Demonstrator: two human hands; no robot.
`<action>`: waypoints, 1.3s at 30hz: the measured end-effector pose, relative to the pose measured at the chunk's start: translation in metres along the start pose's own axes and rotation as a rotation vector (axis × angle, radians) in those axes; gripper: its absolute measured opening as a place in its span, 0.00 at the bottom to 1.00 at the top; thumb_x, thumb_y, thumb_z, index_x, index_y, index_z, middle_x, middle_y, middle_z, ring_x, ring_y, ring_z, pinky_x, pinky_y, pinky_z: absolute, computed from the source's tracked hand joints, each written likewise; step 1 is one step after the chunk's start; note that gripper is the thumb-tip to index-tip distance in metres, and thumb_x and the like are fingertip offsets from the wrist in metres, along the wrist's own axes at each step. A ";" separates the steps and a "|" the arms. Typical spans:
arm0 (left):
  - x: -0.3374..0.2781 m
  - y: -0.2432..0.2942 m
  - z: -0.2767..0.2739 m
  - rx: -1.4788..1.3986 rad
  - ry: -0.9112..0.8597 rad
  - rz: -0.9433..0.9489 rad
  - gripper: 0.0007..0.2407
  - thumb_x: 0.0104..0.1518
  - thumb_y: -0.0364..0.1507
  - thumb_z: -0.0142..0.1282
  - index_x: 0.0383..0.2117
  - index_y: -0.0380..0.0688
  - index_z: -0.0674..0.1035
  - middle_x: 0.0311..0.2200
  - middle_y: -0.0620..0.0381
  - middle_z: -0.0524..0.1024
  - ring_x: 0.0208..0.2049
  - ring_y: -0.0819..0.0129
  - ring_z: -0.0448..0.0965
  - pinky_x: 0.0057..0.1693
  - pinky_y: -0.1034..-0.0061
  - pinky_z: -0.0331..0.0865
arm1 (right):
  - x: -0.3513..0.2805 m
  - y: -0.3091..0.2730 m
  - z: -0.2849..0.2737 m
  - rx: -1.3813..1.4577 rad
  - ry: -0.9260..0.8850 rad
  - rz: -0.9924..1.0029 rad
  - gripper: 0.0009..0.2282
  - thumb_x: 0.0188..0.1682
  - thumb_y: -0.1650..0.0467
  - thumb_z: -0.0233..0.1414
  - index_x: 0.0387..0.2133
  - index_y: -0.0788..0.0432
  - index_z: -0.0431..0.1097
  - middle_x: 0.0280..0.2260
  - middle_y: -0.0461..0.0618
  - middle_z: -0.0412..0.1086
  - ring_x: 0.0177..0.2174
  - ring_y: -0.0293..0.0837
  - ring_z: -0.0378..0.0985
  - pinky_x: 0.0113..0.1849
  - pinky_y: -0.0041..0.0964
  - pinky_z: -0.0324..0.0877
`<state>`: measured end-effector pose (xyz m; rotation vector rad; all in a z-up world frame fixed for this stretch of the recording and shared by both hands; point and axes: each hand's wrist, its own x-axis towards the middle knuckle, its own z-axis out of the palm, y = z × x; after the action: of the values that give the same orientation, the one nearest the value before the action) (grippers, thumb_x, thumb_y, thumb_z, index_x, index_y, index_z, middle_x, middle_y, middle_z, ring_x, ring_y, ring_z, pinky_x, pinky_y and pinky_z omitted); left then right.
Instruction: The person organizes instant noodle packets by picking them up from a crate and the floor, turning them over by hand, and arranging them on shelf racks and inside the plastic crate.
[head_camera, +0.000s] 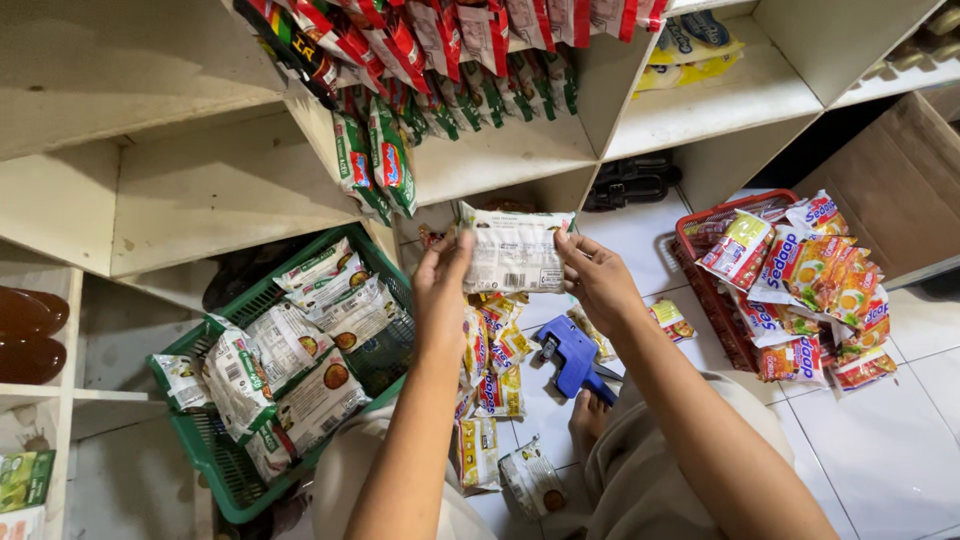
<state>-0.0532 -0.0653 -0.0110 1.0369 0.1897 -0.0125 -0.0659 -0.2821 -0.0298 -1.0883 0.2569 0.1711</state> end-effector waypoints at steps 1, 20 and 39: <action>0.002 -0.001 -0.001 0.006 0.047 0.011 0.11 0.59 0.33 0.62 0.42 0.39 0.83 0.41 0.60 0.82 0.43 0.76 0.79 0.54 0.81 0.69 | 0.000 0.000 -0.002 -0.006 -0.008 -0.027 0.15 0.59 0.63 0.56 0.49 0.62 0.72 0.39 0.44 0.75 0.33 0.32 0.74 0.35 0.27 0.67; 0.011 0.000 -0.005 0.092 0.109 0.117 0.10 0.62 0.34 0.59 0.33 0.39 0.79 0.32 0.62 0.79 0.35 0.79 0.73 0.46 0.83 0.67 | -0.003 -0.014 -0.008 -0.192 0.084 -0.200 0.06 0.52 0.71 0.60 0.32 0.59 0.69 0.29 0.42 0.72 0.28 0.31 0.71 0.35 0.27 0.70; -0.031 -0.007 0.032 0.439 -0.244 0.251 0.30 0.65 0.42 0.55 0.68 0.32 0.64 0.59 0.41 0.74 0.57 0.67 0.74 0.60 0.74 0.66 | -0.046 0.006 0.056 -1.290 0.096 -1.182 0.07 0.43 0.78 0.60 0.33 0.62 0.71 0.46 0.55 0.76 0.36 0.53 0.76 0.37 0.45 0.72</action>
<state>-0.0797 -0.0992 0.0039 1.4795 -0.1756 0.0489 -0.1048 -0.2297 0.0031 -2.3372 -0.5336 -0.9047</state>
